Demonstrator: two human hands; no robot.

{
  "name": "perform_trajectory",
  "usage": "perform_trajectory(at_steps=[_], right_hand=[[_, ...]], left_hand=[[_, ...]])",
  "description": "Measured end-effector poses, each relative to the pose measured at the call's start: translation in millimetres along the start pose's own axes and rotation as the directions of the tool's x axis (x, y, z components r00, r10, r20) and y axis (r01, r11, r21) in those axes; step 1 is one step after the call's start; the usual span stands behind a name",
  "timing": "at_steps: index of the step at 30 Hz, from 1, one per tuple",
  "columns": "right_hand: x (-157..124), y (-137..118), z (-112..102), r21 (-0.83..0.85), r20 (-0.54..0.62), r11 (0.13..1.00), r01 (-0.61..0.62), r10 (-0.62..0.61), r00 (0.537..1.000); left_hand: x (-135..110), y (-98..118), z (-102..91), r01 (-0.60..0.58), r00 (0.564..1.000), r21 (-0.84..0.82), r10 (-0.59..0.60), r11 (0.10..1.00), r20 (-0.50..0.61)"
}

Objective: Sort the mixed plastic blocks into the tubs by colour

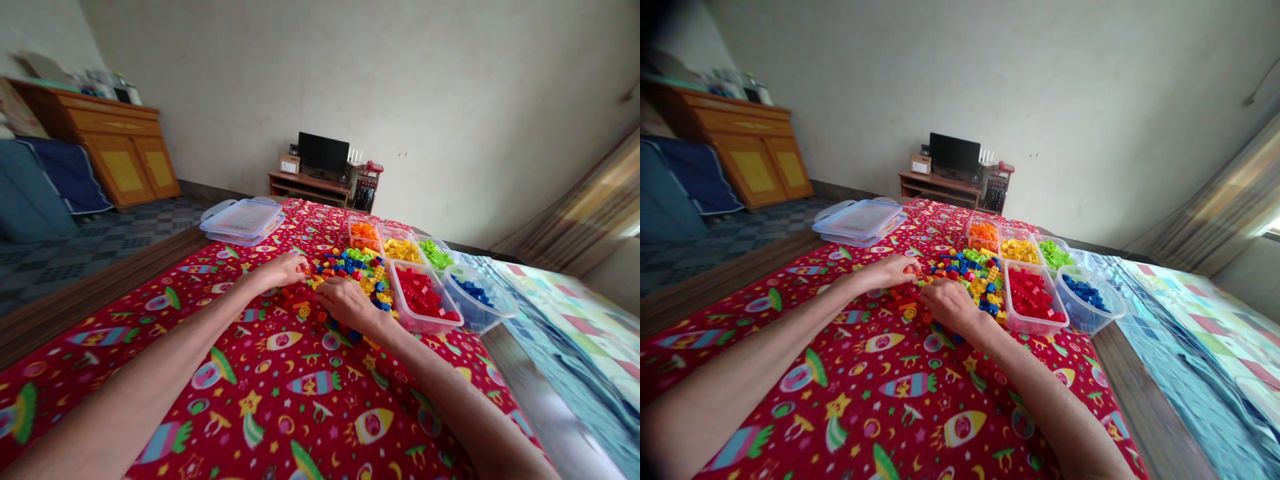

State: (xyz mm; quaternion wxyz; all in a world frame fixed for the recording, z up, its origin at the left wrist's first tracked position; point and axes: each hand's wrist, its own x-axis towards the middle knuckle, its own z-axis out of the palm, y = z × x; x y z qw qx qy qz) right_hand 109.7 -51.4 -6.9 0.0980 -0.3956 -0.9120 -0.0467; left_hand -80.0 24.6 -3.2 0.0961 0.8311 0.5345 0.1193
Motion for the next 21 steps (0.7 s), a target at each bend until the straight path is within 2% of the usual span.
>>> perform_trajectory(at_steps=[3,5,7,9,12,15,19,21], right_hand=[[1,-9,7,-0.001,0.007,0.987,0.162,-0.162,0.987],[0,-14,11,-0.031,0.014,0.981,0.193,-0.192,0.981],[0,-18,13,-0.051,0.026,0.984,0.169,-0.168,0.986],[-1,-20,14,-0.052,0.036,0.990,0.130,-0.128,0.991],[0,-20,15,-0.033,0.039,0.996,0.080,-0.079,0.996],[1,-19,16,0.033,0.030,0.997,0.063,-0.064,0.997],[2,-18,18,0.152,-0.010,0.983,0.100,-0.100,0.995],[2,-18,19,0.143,-0.018,0.983,0.115,-0.113,0.993]], left_hand=[[-3,-1,-7.0,0.031,0.999,-0.310,-0.022,0.950,0.031],[-6,2,-10.1,0.067,0.997,-0.571,-0.029,0.818,0.075],[-8,5,-12.0,0.122,0.992,-0.764,-0.056,0.633,0.111],[-8,8,-13.1,0.171,0.985,-0.864,-0.090,0.474,0.146],[-8,10,-14.0,0.230,0.973,-0.906,-0.116,0.355,0.202],[-10,11,-13.5,0.251,0.968,-0.902,-0.100,0.352,0.230],[-14,13,-11.3,0.207,0.977,-0.877,-0.040,0.433,0.211],[-14,14,-9.7,0.186,0.981,-0.854,-0.036,0.486,0.192]])
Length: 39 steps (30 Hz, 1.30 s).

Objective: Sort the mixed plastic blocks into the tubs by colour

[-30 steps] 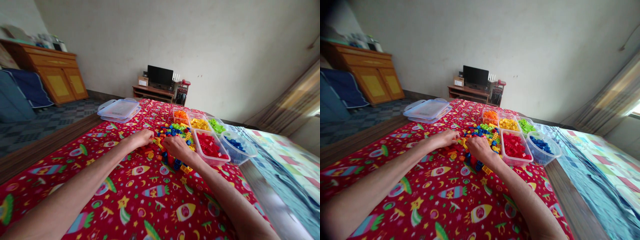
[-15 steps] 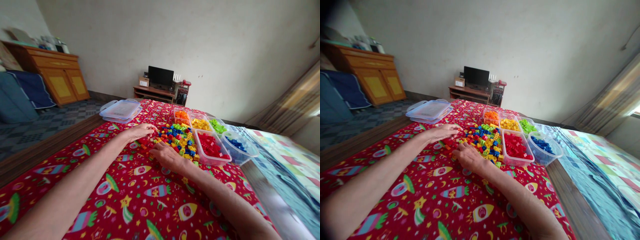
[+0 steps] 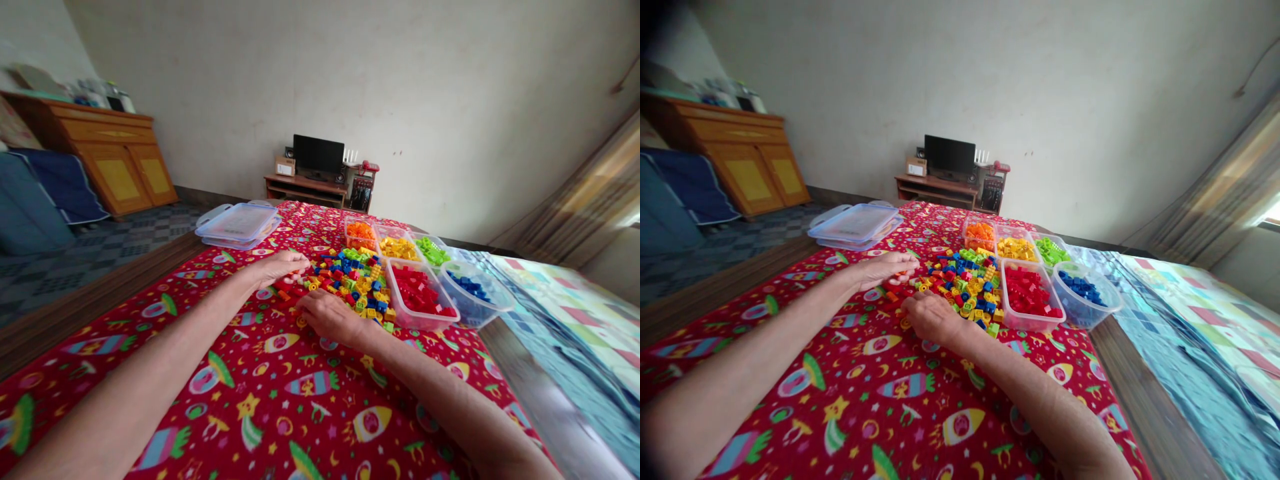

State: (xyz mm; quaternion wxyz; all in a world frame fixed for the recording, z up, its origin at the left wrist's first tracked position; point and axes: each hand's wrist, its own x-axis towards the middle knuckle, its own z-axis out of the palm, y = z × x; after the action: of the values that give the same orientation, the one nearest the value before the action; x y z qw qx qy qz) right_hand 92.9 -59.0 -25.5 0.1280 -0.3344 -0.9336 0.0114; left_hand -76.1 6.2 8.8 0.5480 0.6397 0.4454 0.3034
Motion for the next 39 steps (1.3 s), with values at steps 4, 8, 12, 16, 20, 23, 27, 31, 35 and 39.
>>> perform_trajectory(at_steps=[4,8,12,16,20,23,27,31,35,39], right_hand=[[0,-1,3,-0.113,0.012,0.994,0.005,-0.004,1.000],[1,5,0,-0.190,-0.072,0.981,-0.047,0.033,0.997],[-3,17,-17,-0.225,-0.228,0.963,-0.148,0.095,0.969],[-11,21,-37,-0.203,-0.155,0.977,-0.061,0.030,0.988],[-15,9,-40,-0.213,0.046,0.977,-0.027,0.037,0.998],[-17,-2,-33,-0.246,0.132,0.969,0.023,0.010,0.991],[-18,-9,-26,-0.261,0.098,0.960,0.097,-0.074,0.992],[-20,-9,-27,-0.303,0.097,0.944,0.132,-0.108,0.989],[-20,-6,-29,-0.295,0.074,0.948,0.122,-0.104,0.992],[-16,-6,-33,-0.251,0.044,0.968,0.028,-0.018,0.999]], left_hand=[[4,0,3.3,-0.056,0.996,0.188,0.068,0.981,-0.058],[7,6,4.7,-0.113,0.969,0.605,0.222,0.788,-0.109],[-9,10,-1.1,-0.169,0.958,0.852,0.287,0.496,0.023],[-33,1,-15.8,-0.209,0.975,0.903,0.149,0.375,0.164],[-46,-13,-26.8,-0.212,0.977,0.906,0.053,0.366,0.207],[-46,-18,-25.5,-0.187,0.982,0.921,0.081,0.341,0.170],[-45,-20,-17.6,-0.190,0.980,0.921,0.131,0.341,0.153],[-43,-24,-15.5,-0.215,0.975,0.901,0.138,0.378,0.175],[-43,-26,-17.0,-0.174,0.984,0.914,0.110,0.367,0.143],[-44,-24,-16.0,-0.108,0.993,0.938,0.082,0.330,0.086]])
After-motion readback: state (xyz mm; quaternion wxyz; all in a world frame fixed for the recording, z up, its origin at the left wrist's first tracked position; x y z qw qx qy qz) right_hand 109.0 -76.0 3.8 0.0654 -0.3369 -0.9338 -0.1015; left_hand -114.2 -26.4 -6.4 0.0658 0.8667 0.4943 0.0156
